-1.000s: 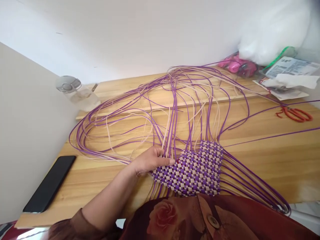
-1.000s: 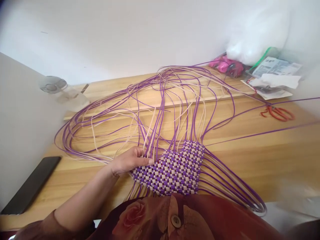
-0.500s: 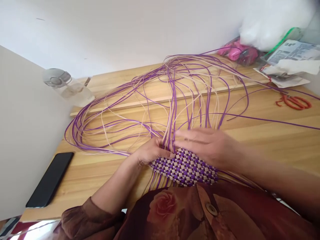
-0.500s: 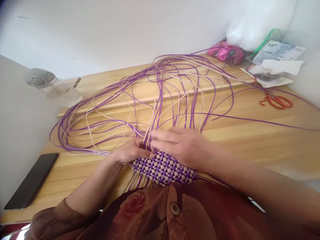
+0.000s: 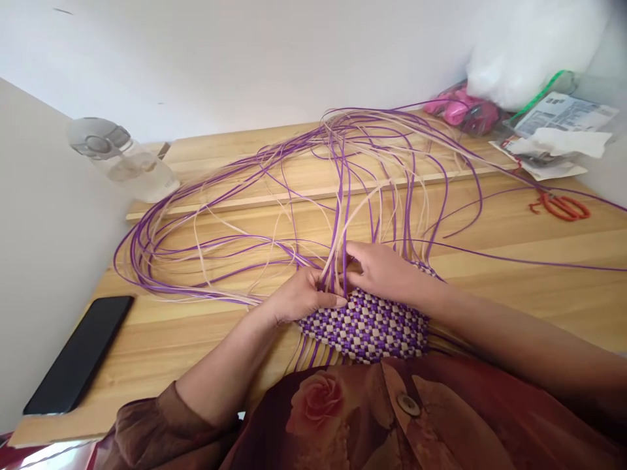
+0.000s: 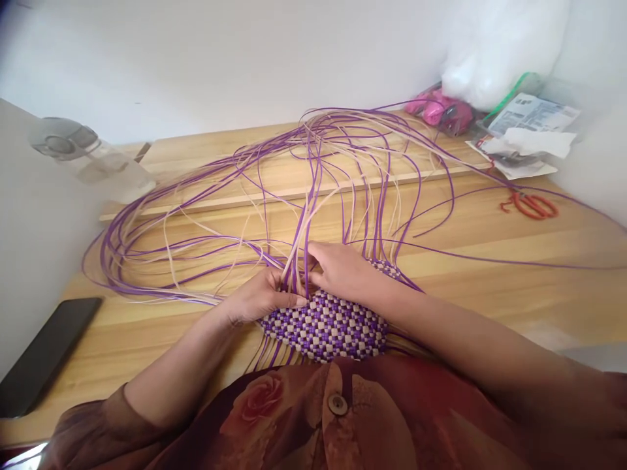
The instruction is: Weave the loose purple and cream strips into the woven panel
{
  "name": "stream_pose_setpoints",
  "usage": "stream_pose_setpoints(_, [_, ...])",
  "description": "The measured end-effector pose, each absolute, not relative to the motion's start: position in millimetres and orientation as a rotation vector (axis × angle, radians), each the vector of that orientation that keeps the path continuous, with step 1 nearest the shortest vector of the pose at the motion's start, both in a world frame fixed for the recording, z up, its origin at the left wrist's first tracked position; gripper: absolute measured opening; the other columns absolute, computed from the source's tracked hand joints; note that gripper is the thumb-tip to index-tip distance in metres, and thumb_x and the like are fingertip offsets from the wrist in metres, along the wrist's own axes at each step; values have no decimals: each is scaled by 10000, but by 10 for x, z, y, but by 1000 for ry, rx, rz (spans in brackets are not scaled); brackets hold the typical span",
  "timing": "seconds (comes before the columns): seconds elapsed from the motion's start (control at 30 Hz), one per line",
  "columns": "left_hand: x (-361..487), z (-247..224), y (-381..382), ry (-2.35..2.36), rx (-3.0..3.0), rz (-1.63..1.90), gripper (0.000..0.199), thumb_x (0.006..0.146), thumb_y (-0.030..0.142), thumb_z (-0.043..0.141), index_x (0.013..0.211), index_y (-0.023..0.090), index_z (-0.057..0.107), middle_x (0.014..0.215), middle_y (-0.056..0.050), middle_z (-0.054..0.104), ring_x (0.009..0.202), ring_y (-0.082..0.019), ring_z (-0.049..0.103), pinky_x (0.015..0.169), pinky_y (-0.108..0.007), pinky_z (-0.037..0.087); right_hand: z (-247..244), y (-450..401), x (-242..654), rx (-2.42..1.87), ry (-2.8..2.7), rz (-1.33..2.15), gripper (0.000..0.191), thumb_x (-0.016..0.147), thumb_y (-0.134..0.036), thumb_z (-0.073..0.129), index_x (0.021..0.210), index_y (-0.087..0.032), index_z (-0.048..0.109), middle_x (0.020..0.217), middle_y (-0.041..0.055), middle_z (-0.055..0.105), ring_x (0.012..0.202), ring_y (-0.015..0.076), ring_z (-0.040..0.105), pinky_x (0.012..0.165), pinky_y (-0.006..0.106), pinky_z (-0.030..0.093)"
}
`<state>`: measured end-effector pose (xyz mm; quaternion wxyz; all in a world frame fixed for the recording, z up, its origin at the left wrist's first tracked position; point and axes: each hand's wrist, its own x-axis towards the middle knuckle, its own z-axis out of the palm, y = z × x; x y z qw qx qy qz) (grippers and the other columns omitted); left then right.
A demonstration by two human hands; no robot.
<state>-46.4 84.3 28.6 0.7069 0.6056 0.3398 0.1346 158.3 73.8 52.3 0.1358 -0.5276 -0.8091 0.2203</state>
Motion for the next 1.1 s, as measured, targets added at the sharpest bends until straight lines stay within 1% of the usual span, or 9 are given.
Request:
stream_pose_setpoints(0.17, [-479,309,853,778,1297,249,181,671,264,773,756,130,686,720,3,625,670,-111,522,695,-250,408,384,657,1669,-1447,-2096,392,136,837,-254,653,889,-179,552,799,16,627,674,135,572,638,251,430])
stream_pose_setpoints(0.27, [-483,314,858,763,1294,255,177,670,249,777,764,125,693,724,-1,631,686,-112,526,720,-252,412,333,601,1788,-1182,-2146,194,102,894,-242,619,979,-188,613,960,61,652,884,164,619,789,285,491])
stream_pose_setpoints(0.33, [-477,312,858,765,1282,264,177,662,238,783,761,123,694,725,2,632,689,-108,526,732,-250,412,317,607,1816,-1026,-2268,81,171,912,-205,590,1072,-204,651,1059,80,649,1001,179,603,871,310,493])
stream_pose_setpoints(0.53, [-485,332,854,766,1315,270,192,660,256,793,772,124,708,761,-12,656,727,-119,550,768,-259,423,383,700,1793,-906,-2410,83,144,940,-224,541,971,-183,676,1108,80,672,1060,201,594,956,380,455])
stream_pose_setpoints(0.67, [-545,390,858,748,1357,159,256,668,337,801,803,137,715,760,-6,650,709,-122,552,707,-250,424,525,604,1837,-1080,-2462,139,183,960,-257,514,965,-182,680,901,47,706,862,176,630,855,342,469])
stream_pose_setpoints(0.8, [-543,398,846,788,1318,127,259,655,331,805,809,137,727,732,-4,652,671,-115,543,668,-242,418,638,404,1934,-1288,-2513,168,257,958,-236,478,1022,-195,723,962,86,707,875,201,641,775,324,498])
stream_pose_setpoints(0.9, [-494,382,815,851,1258,220,210,616,266,815,752,134,725,705,-3,654,666,-114,546,682,-244,424,685,222,1936,-1407,-2508,396,307,945,-233,464,1120,-209,715,974,80,728,857,209,667,762,335,516])
stream_pose_setpoints(0.97, [-467,377,789,865,1203,263,206,597,251,821,735,133,724,709,-10,664,665,-115,554,684,-246,430,711,110,1862,-1527,-2390,743,357,955,-271,449,1239,-231,662,914,55,737,775,183,679,711,313,529])
stream_pose_setpoints(1.1, [-457,372,758,867,1089,269,282,571,283,841,776,124,730,750,-35,694,679,-138,593,699,-272,456,763,-13,1599,-1743,-1762,1632,525,990,-287,370,1512,-250,342,738,11,692,556,125,635,508,227,500])
